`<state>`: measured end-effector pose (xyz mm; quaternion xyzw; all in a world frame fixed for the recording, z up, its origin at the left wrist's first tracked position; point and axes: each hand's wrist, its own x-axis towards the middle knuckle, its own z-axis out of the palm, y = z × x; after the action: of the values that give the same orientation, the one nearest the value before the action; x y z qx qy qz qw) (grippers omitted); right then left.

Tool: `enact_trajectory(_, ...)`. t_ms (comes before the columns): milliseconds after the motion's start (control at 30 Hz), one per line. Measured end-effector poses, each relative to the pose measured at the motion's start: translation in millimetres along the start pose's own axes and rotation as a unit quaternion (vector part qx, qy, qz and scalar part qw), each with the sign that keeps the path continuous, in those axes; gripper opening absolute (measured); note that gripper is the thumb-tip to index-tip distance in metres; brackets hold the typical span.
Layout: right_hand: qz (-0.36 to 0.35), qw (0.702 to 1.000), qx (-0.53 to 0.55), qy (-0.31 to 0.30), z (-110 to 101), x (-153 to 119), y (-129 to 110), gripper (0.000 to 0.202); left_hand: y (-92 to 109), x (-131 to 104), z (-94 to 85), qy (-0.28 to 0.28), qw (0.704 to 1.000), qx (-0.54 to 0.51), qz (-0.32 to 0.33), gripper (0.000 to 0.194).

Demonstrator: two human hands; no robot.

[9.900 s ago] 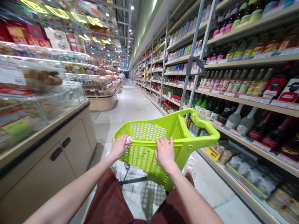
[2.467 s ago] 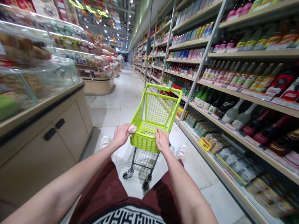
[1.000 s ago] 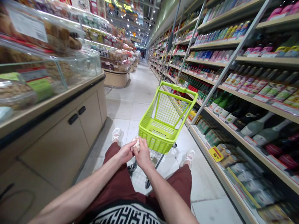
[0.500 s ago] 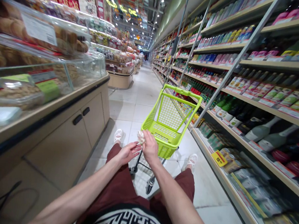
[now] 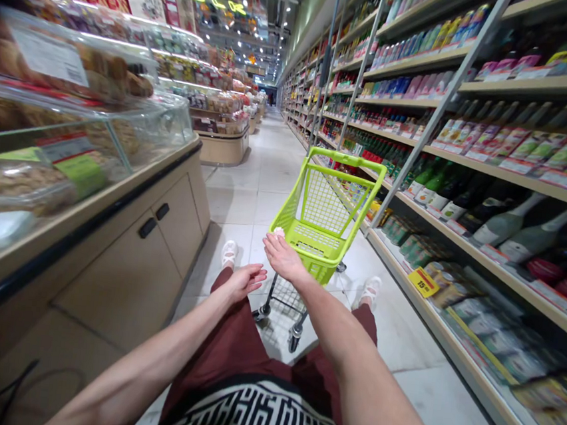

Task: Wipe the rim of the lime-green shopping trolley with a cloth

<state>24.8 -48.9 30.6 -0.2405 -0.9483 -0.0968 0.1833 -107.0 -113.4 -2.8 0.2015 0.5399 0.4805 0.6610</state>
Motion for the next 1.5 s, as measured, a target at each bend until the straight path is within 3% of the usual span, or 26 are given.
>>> enact_trajectory(167, 0.005, 0.999, -0.015, -0.034, 36, -41, -10, 0.022, -12, 0, -3.2, 0.012, 0.999, 0.051, 0.007, 0.016)
enact_trajectory(233, 0.011, 0.999, -0.016, -0.038, 41, -54, -13, 0.021, -15, 3, -0.7, 0.016, 0.997, 0.079, 0.018, 0.019)
enact_trajectory(400, 0.046, 0.997, -0.002, 0.059, 5, -47, -1, 0.032, -15, 14, 15.4, 0.054, 0.979, 0.173, 0.095, 0.024)
enact_trajectory(500, 0.062, 0.996, -0.005, 0.065, -7, -46, 10, 0.033, -14, 14, 27.0, 0.062, 0.950, 0.249, 0.178, 0.034)
enact_trajectory(567, 0.064, 0.997, -0.008, 0.036, 4, -58, 12, 0.032, -16, 10, 31.9, 0.057, 0.879, 0.390, 0.267, 0.044)
enact_trajectory(667, 0.083, 0.996, -0.015, 0.000, 32, -86, 6, 0.028, -25, 2, 33.9, 0.047, 0.698, 0.625, 0.347, 0.058)
enact_trajectory(700, 0.091, 0.996, -0.013, -0.005, 39, -94, 3, 0.027, -28, 0, 33.7, 0.044, 0.658, 0.667, 0.347, 0.062)
enact_trajectory(800, 0.101, 0.995, 0.004, 0.007, 37, -105, -1, 0.027, -35, -1, 34.7, 0.036, 0.600, 0.724, 0.337, 0.066)
enact_trajectory(1000, 0.121, 0.989, 0.007, 0.089, -12, -100, 17, 0.035, -38, -2, 54.3, 0.024, 0.576, 0.734, 0.359, 0.067)
enact_trajectory(1067, 0.126, 0.989, 0.003, 0.075, -8, -111, 21, 0.033, -40, -6, 61.6, 0.011, 0.574, 0.734, 0.363, 0.068)
enact_trajectory(1233, 0.148, 0.988, -0.028, 0.025, 25, -142, 10, 0.027, -45, -13, 66.1, -0.005, 0.550, 0.753, 0.360, 0.067)
enact_trajectory(1333, 0.142, 0.986, -0.054, 0.074, 17, -141, 4, 0.030, -45, -10, 65.9, -0.002, 0.539, 0.763, 0.357, 0.067)
enact_trajectory(1500, 0.144, 0.967, -0.094, 0.188, -25, -137, 17, 0.035, -41, -11, 80.6, 0.016, 0.513, 0.781, 0.355, 0.068)
